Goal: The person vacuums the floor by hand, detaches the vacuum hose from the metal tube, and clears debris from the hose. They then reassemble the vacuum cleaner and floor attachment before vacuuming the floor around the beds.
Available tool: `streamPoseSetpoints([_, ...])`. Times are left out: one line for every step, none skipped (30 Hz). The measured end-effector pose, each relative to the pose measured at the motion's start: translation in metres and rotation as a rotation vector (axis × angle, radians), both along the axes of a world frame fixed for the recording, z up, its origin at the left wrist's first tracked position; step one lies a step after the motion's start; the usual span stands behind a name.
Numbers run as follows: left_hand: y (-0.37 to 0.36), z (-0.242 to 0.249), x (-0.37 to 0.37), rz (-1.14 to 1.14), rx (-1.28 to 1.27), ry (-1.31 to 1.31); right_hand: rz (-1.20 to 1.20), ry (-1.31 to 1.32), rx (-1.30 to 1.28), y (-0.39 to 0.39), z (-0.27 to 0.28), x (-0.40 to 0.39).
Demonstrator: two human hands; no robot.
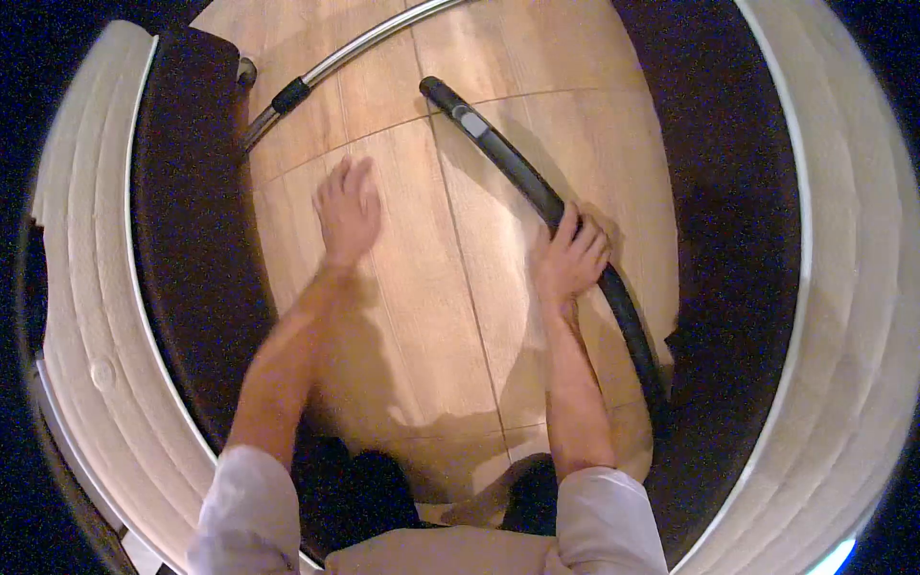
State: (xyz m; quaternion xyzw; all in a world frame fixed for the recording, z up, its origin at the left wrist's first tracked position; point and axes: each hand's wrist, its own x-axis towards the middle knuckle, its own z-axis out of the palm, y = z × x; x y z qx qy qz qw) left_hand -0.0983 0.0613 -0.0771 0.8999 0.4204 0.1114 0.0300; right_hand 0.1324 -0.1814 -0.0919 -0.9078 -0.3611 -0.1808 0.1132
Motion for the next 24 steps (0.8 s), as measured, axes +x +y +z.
streamPoseSetpoints([0.026, 0.01, 0.011, 0.008, -0.08, 0.084, -0.004, 0.019, -0.046, 0.001, 0.003, -0.001])
streamPoseSetpoints([0.063, 0.02, 0.04, 0.022, -0.16, 0.143, -0.009, -0.004, -0.038, 0.001, 0.004, -0.001])
streamPoseSetpoints([0.092, 0.02, 0.071, -0.071, 0.017, 0.044, 0.005, -0.011, -0.007, 0.004, 0.003, 0.001])
streamPoseSetpoints([0.119, 0.026, 0.107, -0.146, 0.253, -0.119, 0.023, -0.009, 0.009, 0.005, -0.001, -0.001])
streamPoseSetpoints([0.14, 0.025, 0.14, -0.223, 0.484, -0.264, 0.007, -0.007, 0.03, 0.007, -0.007, 0.001])
streamPoseSetpoints([0.166, 0.003, 0.156, -0.096, 0.403, -0.23, 0.01, -0.009, 0.014, 0.002, -0.011, -0.006])
streamPoseSetpoints([0.18, -0.014, 0.171, 0.022, 0.328, -0.195, -0.008, -0.016, -0.004, 0.0, -0.012, -0.006])
streamPoseSetpoints([0.18, -0.015, 0.177, 0.022, 0.343, -0.212, -0.023, -0.036, 0.0, 0.009, -0.013, 0.001])
streamPoseSetpoints([0.173, -0.01, 0.178, 0.045, 0.248, -0.146, -0.015, 0.019, 0.038, 0.011, -0.012, 0.003])
streamPoseSetpoints([0.16, -0.01, 0.174, 0.06, 0.146, -0.065, -0.024, 0.019, 0.051, 0.011, -0.015, 0.006])
streamPoseSetpoints([0.149, -0.022, 0.166, 0.06, 0.183, -0.071, -0.024, 0.008, 0.051, 0.01, -0.018, 0.007])
streamPoseSetpoints([0.139, -0.033, 0.154, 0.064, 0.228, -0.077, -0.019, -0.002, 0.058, 0.01, -0.02, 0.008])
streamPoseSetpoints([0.121, -0.038, 0.13, 0.087, 0.207, -0.103, -0.017, 0.006, 0.084, 0.014, -0.025, 0.002])
streamPoseSetpoints([0.106, -0.031, 0.117, 0.104, 0.196, -0.146, -0.035, 0.03, 0.068, 0.018, -0.025, 0.002])
streamPoseSetpoints([0.099, -0.018, 0.111, 0.098, 0.229, -0.151, -0.052, 0.058, 0.049, 0.015, -0.022, 0.002])
streamPoseSetpoints([0.078, -0.015, 0.094, 0.063, 0.243, -0.164, -0.046, 0.067, 0.053, 0.006, -0.016, 0.0])
streamPoseSetpoints([0.058, -0.016, 0.075, 0.037, 0.24, -0.171, 0.018, 0.053, 0.057, 0.001, -0.012, 0.003])
streamPoseSetpoints([0.043, -0.015, 0.055, 0.056, 0.226, -0.153, 0.085, 0.043, 0.058, -0.006, -0.009, 0.004])
streamPoseSetpoints([0.031, -0.012, 0.036, 0.04, 0.171, -0.118, 0.11, 0.158, 0.026, -0.02, 0.001, 0.002])
streamPoseSetpoints([0.055, -0.012, 0.062, -0.006, 0.083, -0.037, 0.101, 0.324, -0.032, -0.003, 0.012, 0.038])
streamPoseSetpoints([0.065, -0.009, 0.071, 0.03, -0.041, 0.057, -0.001, 0.632, -0.091, -0.005, 0.029, 0.056])
streamPoseSetpoints([0.058, -0.011, 0.055, 0.038, -0.073, 0.069, -0.095, 0.836, -0.022, -0.027, 0.054, 0.049])
streamPoseSetpoints([0.06, -0.017, 0.047, 0.005, -0.061, 0.049, -0.057, 0.864, 0.094, -0.05, 0.078, 0.051])
streamPoseSetpoints([0.064, -0.02, 0.044, -0.031, -0.05, 0.021, 0.015, 0.823, 0.175, -0.073, 0.09, 0.055])
